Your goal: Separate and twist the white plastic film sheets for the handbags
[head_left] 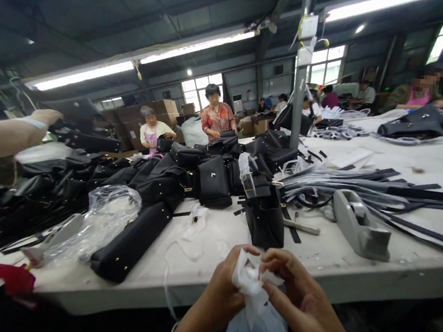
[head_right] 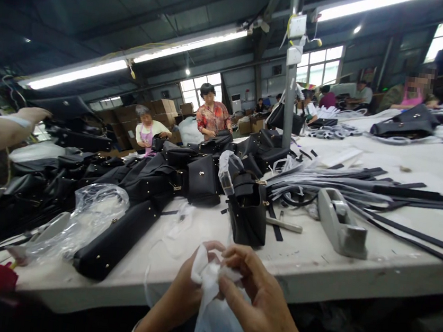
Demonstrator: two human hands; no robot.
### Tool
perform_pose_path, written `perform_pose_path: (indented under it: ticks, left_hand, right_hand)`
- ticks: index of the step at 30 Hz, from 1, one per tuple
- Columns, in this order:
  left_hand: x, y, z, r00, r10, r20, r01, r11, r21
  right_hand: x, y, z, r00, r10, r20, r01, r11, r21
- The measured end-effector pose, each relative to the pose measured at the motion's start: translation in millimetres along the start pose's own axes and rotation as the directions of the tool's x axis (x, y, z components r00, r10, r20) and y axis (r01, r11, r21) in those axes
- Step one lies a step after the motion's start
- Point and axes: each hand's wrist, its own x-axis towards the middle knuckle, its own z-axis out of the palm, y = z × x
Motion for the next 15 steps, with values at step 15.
perform_pose_path:
  ticks: [15]
  left_hand:
    - [-1.5,5.9,-8.2,0.998,0.061,0.024,-0.065,0.979,0.195]
  right_hand:
    - [5.1,-5.7,-3.0,0.992,-0.122,0.028,0.122,0.894,-0.430]
